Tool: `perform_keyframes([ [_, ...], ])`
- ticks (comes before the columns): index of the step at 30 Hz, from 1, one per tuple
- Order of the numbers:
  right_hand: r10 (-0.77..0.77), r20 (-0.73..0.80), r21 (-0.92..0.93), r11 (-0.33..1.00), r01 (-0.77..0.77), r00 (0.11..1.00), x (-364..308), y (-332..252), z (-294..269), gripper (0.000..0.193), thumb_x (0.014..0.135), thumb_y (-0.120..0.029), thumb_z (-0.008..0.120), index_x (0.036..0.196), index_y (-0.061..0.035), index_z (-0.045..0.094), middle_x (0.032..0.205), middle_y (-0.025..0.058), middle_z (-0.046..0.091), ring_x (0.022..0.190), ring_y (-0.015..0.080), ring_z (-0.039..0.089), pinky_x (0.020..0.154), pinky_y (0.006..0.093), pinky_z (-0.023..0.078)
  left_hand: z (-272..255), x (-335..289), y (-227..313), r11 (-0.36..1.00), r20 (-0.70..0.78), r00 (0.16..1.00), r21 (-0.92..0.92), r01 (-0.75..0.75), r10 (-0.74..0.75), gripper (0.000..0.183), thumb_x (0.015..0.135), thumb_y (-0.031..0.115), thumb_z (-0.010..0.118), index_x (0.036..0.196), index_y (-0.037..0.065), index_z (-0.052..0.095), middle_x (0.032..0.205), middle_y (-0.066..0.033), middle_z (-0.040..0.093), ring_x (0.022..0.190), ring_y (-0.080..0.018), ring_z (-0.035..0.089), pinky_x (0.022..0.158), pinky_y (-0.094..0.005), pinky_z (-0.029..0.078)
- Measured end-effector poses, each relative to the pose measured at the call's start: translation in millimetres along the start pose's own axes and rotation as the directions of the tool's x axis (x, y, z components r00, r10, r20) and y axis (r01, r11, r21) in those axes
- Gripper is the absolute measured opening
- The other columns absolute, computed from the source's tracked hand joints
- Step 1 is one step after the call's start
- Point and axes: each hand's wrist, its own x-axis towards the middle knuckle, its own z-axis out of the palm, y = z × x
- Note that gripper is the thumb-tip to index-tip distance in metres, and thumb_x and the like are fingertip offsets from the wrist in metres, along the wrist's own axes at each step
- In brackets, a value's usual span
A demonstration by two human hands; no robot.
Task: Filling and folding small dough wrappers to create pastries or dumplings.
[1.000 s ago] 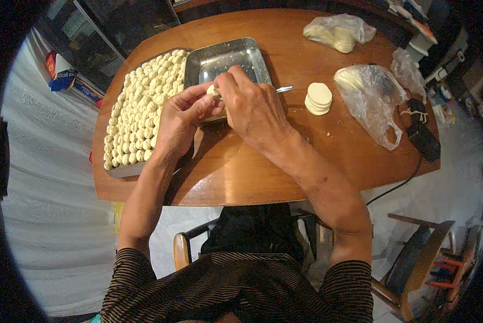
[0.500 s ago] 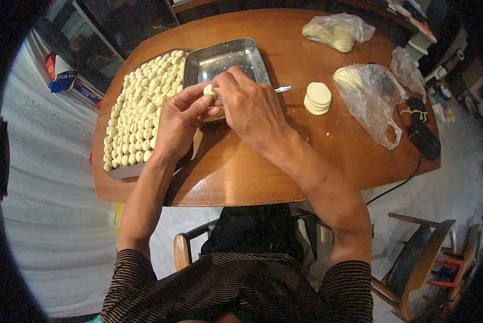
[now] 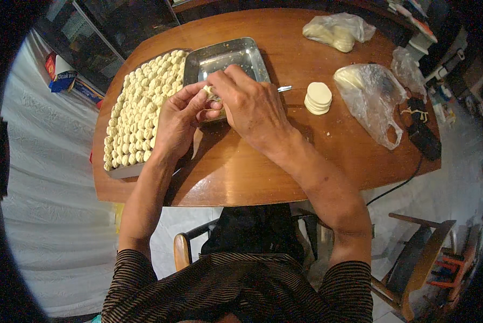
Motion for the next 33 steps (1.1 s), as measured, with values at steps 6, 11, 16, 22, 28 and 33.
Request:
perform_keyframes([
  [6, -0.028, 0.029, -0.01, 1.0, 0.028, 0.999, 0.4, 2.4, -3.4, 0.015, 0.091, -0.002, 0.066, 0.105, -0.0066, 0.065, 0.094, 0.0145, 0.063, 0.08, 0.0399, 0.072, 0.064, 0.0486, 0.059, 0.2, -1.2, 2.1, 0.998, -0.014, 1.0, 0.059, 0.018, -0.017, 0.028, 0.107, 0.014, 0.063, 0.129, -0.003, 0.069, 0.109, -0.0093, 0.075, 0.09, -0.0136, 0.072, 0.082, -0.0268, 0.062],
  [11, -0.037, 0.053, -0.045, 0.998, 0.039, 0.998, 2.3, 2.4, -6.6, 0.011, 0.092, -0.006, 0.068, 0.102, -0.0035, 0.065, 0.093, 0.0145, 0.063, 0.077, 0.0391, 0.072, 0.063, 0.0473, 0.059, -0.7, -1.0, 0.8, 0.996, 0.008, 1.0, 0.088, 0.001, -0.002, 0.029, 0.107, 0.014, 0.063, 0.13, -0.003, 0.069, 0.108, -0.0088, 0.075, 0.091, -0.0132, 0.071, 0.081, -0.0273, 0.062],
  [16, 0.009, 0.055, -0.005, 1.0, -0.009, 0.998, 0.9, 4.3, -4.3, 0.011, 0.096, -0.01, 0.068, 0.099, -0.0015, 0.064, 0.095, 0.0155, 0.065, 0.076, 0.0385, 0.072, 0.063, 0.0469, 0.058, 3.9, -4.8, 6.1, 0.988, 0.036, 0.999, 0.156, -0.016, 0.011, 0.03, 0.105, 0.011, 0.064, 0.132, -0.003, 0.068, 0.109, -0.0085, 0.075, 0.093, -0.0127, 0.071, 0.079, -0.027, 0.062],
  [22, 0.049, 0.039, 0.046, 0.998, -0.051, 0.998, 2.0, 1.3, -5.3, 0.011, 0.097, -0.011, 0.067, 0.098, -0.001, 0.064, 0.095, 0.016, 0.065, 0.079, 0.0387, 0.071, 0.067, 0.048, 0.058, 2.7, -3.5, 4.4, 0.983, 0.032, 0.999, 0.179, -0.034, 0.028, 0.032, 0.103, 0.008, 0.067, 0.134, -0.002, 0.067, 0.114, -0.0083, 0.074, 0.096, -0.0128, 0.07, 0.08, -0.0268, 0.063],
  [28, 0.047, 0.022, 0.091, 0.995, -0.049, 0.999, 0.6, 4.5, -0.4, 0.01, 0.098, -0.01, 0.066, 0.1, -0.0007, 0.065, 0.094, 0.0159, 0.065, 0.082, 0.039, 0.071, 0.068, 0.0478, 0.057, 4.1, -3.2, 2.6, 0.991, -0.01, 0.998, 0.122, -0.064, 0.065, 0.03, 0.103, 0.005, 0.066, 0.133, -0.003, 0.067, 0.12, -0.0102, 0.073, 0.102, -0.0143, 0.071, 0.087, -0.0291, 0.064],
  [33, 0.043, 0.014, 0.102, 0.994, -0.044, 0.999, 0.8, 4.6, 0.2, 0.009, 0.098, -0.01, 0.067, 0.1, -0.0014, 0.065, 0.096, 0.0154, 0.065, 0.082, 0.039, 0.07, 0.068, 0.0478, 0.057, 2.7, -0.2, -0.4, 0.997, -0.024, 0.997, 0.023, -0.072, 0.073, 0.027, 0.104, 0.004, 0.065, 0.13, -0.004, 0.067, 0.119, -0.0127, 0.073, 0.103, -0.017, 0.072, 0.09, -0.0308, 0.064],
])
